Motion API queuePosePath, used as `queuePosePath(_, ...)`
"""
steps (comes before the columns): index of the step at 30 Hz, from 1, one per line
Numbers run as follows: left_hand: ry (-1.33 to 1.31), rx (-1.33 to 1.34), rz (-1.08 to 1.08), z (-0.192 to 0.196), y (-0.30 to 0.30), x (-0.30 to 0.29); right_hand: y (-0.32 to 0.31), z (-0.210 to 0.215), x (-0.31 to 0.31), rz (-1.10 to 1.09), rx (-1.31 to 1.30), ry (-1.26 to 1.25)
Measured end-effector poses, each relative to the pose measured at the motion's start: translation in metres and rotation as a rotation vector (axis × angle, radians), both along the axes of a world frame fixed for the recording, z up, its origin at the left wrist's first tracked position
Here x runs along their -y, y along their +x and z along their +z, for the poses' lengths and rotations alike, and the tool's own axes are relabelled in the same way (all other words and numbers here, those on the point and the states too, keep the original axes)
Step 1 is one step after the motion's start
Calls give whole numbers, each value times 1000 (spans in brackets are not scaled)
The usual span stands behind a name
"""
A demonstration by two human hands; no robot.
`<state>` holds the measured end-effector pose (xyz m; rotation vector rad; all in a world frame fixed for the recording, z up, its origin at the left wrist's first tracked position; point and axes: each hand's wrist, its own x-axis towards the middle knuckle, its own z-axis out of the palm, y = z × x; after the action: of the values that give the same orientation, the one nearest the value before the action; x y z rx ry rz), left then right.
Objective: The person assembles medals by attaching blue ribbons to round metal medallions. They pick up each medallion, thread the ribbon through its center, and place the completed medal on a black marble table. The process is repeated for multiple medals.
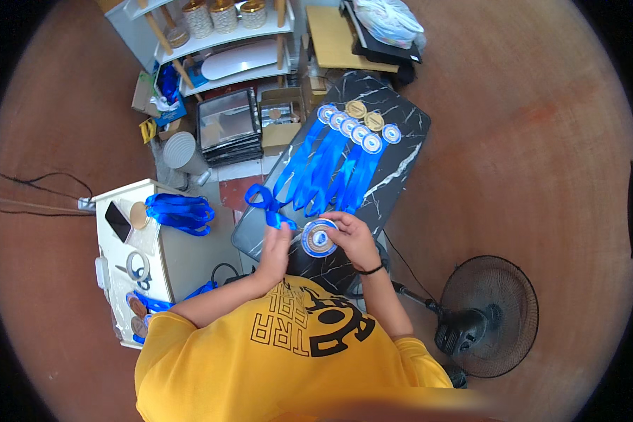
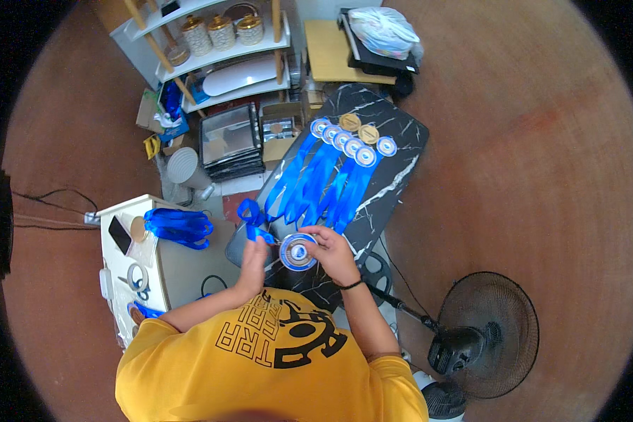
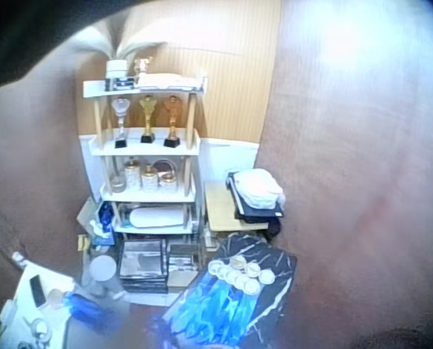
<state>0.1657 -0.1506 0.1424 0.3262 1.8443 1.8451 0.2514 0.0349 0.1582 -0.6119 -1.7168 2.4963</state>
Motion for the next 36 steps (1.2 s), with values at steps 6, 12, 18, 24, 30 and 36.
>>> queuePosePath(6,-235,-390,-92,3,-5,2,47,31,-34,-110,195,285)
queuePosePath(12,1,-707,-1002,21,-6,-63,74,88,-53,413,198,1047)
queuePosePath(18,-130,-395,-884,-10,20,-99,82,82,-101,-89,206,876)
queuePosePath(24,-266,-224,-707,-72,27,-119,45,-5,-169,-421,9,-289)
queuePosePath(30,-327,-331,-615,-130,21,-144,4,-84,-194,-354,-128,-1093)
queuePosePath(36,-363,-11,-772,-151,42,-161,-38,-146,-247,-717,55,-506)
